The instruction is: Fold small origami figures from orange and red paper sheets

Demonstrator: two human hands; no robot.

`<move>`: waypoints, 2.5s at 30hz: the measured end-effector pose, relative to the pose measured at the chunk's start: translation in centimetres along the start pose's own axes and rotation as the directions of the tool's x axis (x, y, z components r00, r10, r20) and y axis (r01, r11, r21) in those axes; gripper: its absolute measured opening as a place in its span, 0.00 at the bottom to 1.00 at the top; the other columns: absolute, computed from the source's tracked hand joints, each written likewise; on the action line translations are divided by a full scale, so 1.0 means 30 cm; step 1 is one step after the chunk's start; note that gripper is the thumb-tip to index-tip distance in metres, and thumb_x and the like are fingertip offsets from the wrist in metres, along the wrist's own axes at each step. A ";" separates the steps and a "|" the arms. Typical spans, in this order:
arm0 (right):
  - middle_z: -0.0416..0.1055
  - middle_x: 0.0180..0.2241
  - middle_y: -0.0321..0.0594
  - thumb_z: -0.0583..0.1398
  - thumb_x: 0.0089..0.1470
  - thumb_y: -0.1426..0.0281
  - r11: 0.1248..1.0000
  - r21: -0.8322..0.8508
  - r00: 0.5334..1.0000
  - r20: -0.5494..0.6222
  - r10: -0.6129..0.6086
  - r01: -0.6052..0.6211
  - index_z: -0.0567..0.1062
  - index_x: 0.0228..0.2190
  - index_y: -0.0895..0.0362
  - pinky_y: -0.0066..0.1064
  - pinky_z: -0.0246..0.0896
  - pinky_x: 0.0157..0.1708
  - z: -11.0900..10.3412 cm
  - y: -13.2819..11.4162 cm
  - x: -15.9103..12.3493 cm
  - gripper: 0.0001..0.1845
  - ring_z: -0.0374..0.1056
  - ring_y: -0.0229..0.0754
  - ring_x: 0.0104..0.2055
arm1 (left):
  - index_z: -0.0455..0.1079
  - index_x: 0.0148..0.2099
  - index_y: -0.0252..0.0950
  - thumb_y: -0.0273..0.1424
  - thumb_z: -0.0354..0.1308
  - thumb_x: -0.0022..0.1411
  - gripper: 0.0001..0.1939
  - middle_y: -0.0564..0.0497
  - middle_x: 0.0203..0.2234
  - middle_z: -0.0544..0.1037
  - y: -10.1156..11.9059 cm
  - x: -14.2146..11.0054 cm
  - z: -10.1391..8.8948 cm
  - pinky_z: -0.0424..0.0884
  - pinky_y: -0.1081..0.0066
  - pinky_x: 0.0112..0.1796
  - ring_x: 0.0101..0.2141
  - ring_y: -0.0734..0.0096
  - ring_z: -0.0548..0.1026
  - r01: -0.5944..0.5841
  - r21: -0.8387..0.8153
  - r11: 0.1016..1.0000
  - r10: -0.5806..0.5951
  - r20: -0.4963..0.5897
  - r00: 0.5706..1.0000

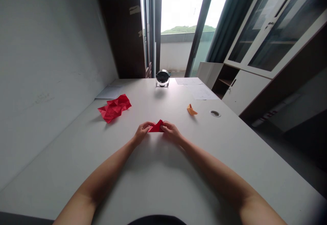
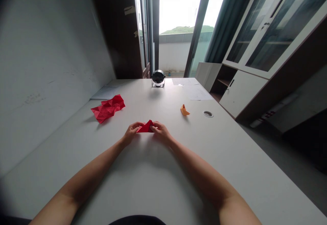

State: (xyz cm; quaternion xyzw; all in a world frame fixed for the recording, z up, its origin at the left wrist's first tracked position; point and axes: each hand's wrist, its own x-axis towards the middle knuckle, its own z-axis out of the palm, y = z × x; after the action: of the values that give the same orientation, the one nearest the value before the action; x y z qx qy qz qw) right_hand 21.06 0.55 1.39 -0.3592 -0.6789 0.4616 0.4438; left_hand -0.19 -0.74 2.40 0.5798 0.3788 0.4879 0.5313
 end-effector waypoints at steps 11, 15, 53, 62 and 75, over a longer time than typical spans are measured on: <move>0.68 0.22 0.33 0.61 0.52 0.58 0.996 -0.046 0.997 0.011 0.082 -0.082 0.68 0.29 0.56 0.28 0.55 0.28 0.008 0.012 -0.003 0.14 0.62 0.36 0.26 | 0.71 0.49 0.31 0.41 0.60 0.60 0.20 0.43 0.40 0.78 -0.017 -0.007 0.005 0.71 0.64 0.43 0.40 0.63 0.76 0.001 -0.048 0.999 0.002 0.062 0.998; 0.66 0.23 0.32 0.61 0.51 0.59 0.995 -0.069 0.998 -0.004 0.069 -0.069 0.67 0.29 0.56 0.28 0.55 0.27 0.010 0.025 0.001 0.13 0.59 0.35 0.25 | 0.65 0.58 0.33 0.39 0.64 0.57 0.29 0.43 0.38 0.78 -0.024 -0.005 0.016 0.71 0.69 0.37 0.35 0.66 0.76 0.023 -0.048 0.999 -0.018 0.108 0.994; 0.62 0.22 0.31 0.60 0.52 0.58 0.965 -0.259 0.996 0.054 0.064 -0.048 0.71 0.27 0.57 0.27 0.49 0.26 0.010 0.014 -0.013 0.14 0.54 0.34 0.25 | 0.76 0.39 0.33 0.45 0.59 0.59 0.19 0.48 0.29 0.78 -0.018 -0.015 0.017 0.67 0.72 0.32 0.30 0.70 0.72 -0.008 0.239 0.971 -0.008 0.067 0.998; 0.66 0.23 0.33 0.60 0.53 0.55 0.966 -0.255 0.997 0.057 0.059 -0.043 0.74 0.29 0.57 0.27 0.52 0.26 0.008 0.016 -0.012 0.16 0.56 0.34 0.25 | 0.76 0.38 0.33 0.44 0.59 0.60 0.17 0.48 0.29 0.79 -0.024 -0.011 0.014 0.67 0.72 0.31 0.29 0.70 0.73 -0.004 0.239 0.971 -0.010 0.055 0.998; 0.64 0.21 0.33 0.58 0.54 0.51 0.977 -0.208 0.997 0.044 0.067 -0.056 0.72 0.27 0.57 0.27 0.51 0.25 0.009 -0.019 -0.021 0.21 0.56 0.35 0.25 | 0.74 0.37 0.32 0.45 0.60 0.59 0.18 0.49 0.28 0.78 -0.039 -0.005 0.007 0.66 0.73 0.28 0.27 0.72 0.72 0.036 0.162 0.986 -0.039 0.017 0.999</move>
State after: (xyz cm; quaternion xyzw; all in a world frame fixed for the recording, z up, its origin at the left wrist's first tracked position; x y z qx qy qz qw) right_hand 21.00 -0.29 1.72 -0.4122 -0.7228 0.4113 0.3721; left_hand 0.07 -0.77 1.24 0.6187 0.4225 0.4395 0.4955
